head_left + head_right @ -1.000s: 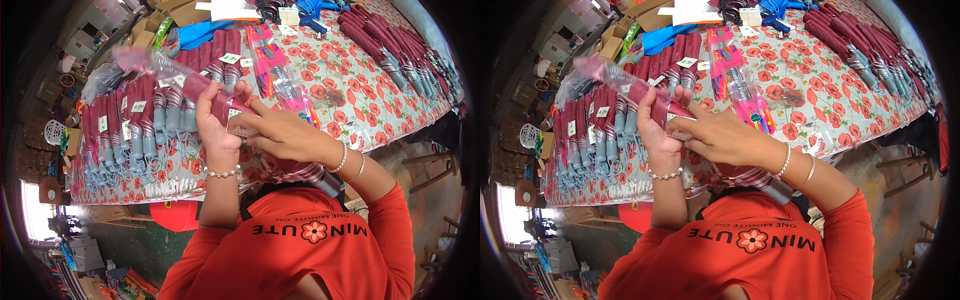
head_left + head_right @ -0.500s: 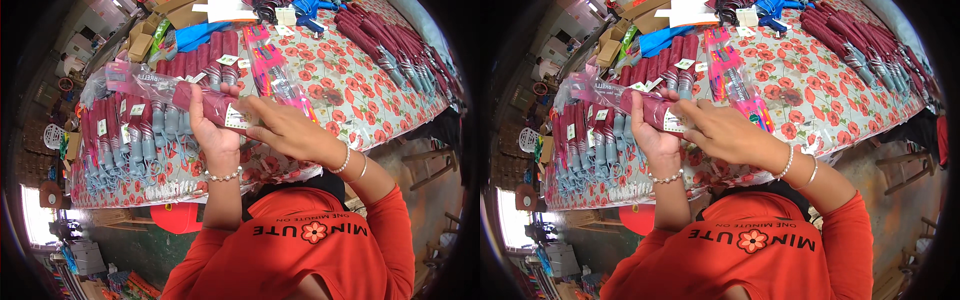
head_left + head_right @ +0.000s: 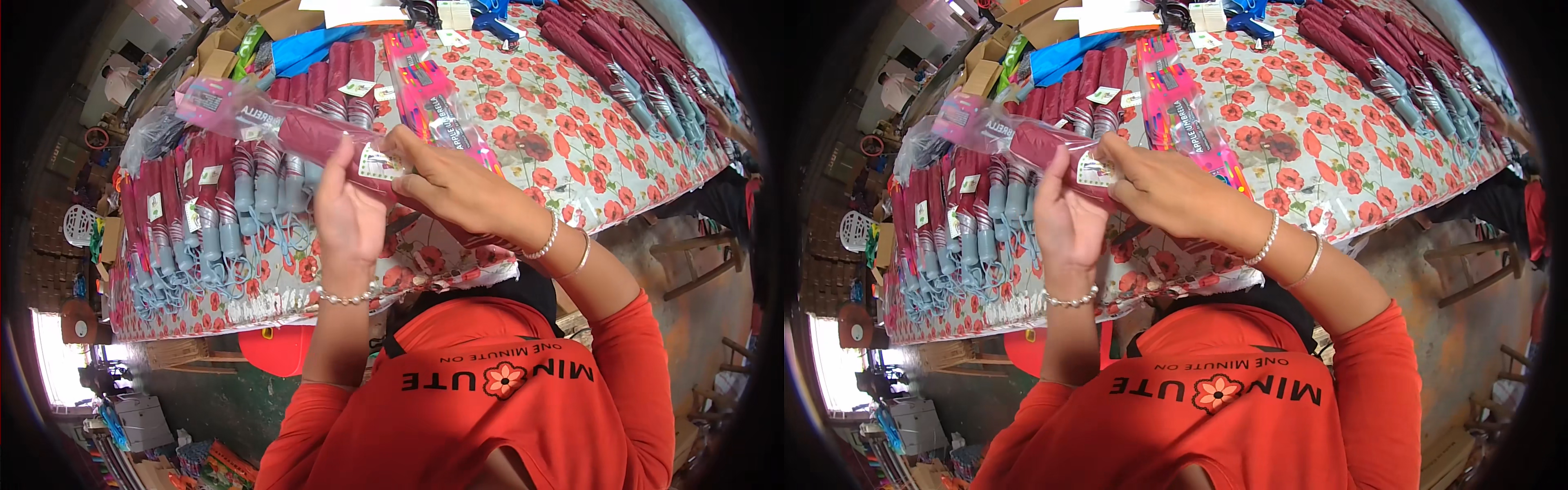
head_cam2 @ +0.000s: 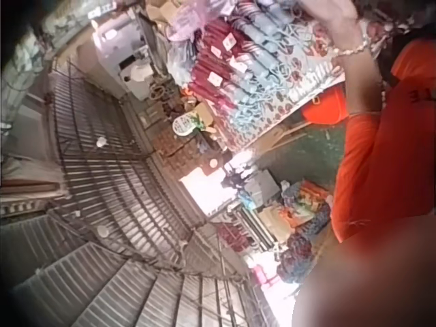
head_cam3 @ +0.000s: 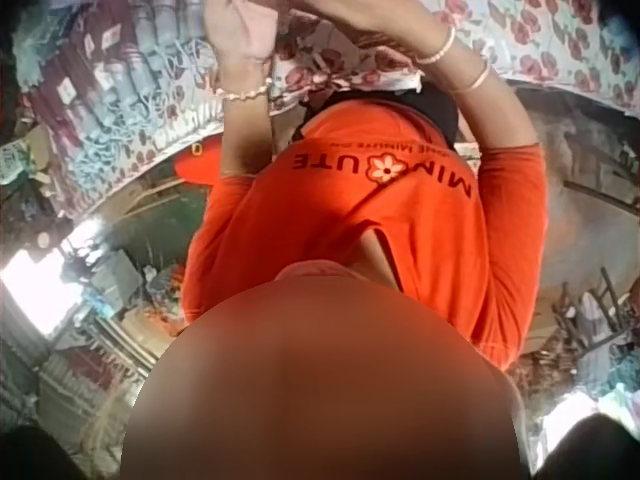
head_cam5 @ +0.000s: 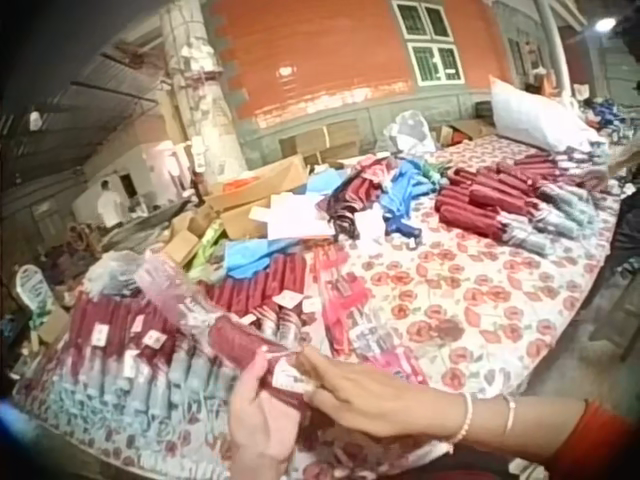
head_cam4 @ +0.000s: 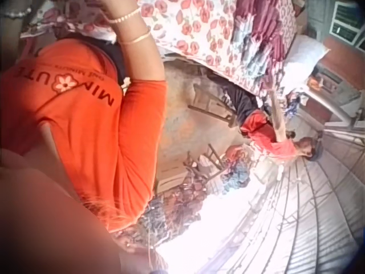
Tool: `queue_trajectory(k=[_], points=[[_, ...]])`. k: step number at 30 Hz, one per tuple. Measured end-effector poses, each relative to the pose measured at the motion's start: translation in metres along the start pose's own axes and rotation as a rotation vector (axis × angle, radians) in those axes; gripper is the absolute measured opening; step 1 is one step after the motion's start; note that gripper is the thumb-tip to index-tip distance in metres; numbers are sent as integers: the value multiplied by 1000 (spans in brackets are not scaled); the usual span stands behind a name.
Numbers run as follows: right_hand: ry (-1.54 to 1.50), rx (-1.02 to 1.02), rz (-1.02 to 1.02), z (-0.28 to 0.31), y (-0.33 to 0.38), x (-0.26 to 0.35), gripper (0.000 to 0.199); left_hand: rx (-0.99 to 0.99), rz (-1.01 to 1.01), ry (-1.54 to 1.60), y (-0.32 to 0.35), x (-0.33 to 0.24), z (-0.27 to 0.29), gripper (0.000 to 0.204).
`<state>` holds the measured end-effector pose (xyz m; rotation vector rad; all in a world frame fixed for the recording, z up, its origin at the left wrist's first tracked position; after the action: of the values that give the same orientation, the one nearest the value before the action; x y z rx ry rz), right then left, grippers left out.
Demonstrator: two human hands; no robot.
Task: The person is packaging folded umbrellas into plastic sleeves and applying labels at a production table.
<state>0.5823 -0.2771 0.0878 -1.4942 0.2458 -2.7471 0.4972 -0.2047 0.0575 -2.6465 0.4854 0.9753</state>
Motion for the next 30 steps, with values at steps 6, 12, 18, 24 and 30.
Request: queue_trajectory(k=[6,12,18,24,30], points=[[-4,-8,-82,11,0,10,50,94,-66,-224,16,7,-19,34],[18,-157,49,11,1,12,54,67,-116,-18,5,4,-30,32],[253,-77,17,27,22,31,61,100,-137,-1,-25,-3,-10,24],[-73,142,-171,32,68,-35,41,-2,-425,15,-43,-67,-22,19],[-948,232,-448,2,69,-55,24,369,162,-73,36,54,-64,43]])
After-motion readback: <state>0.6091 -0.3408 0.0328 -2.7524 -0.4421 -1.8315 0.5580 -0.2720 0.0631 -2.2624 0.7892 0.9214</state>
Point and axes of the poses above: each hand's wrist, its own y-axis away from the middle knuckle, its own z-axis out of the back of the hand, x = y × z, the point moved 8 cm from there along -y, towards the middle knuckle, and after that the axes turned 12 degrees about -z, right-handed, at the moved point
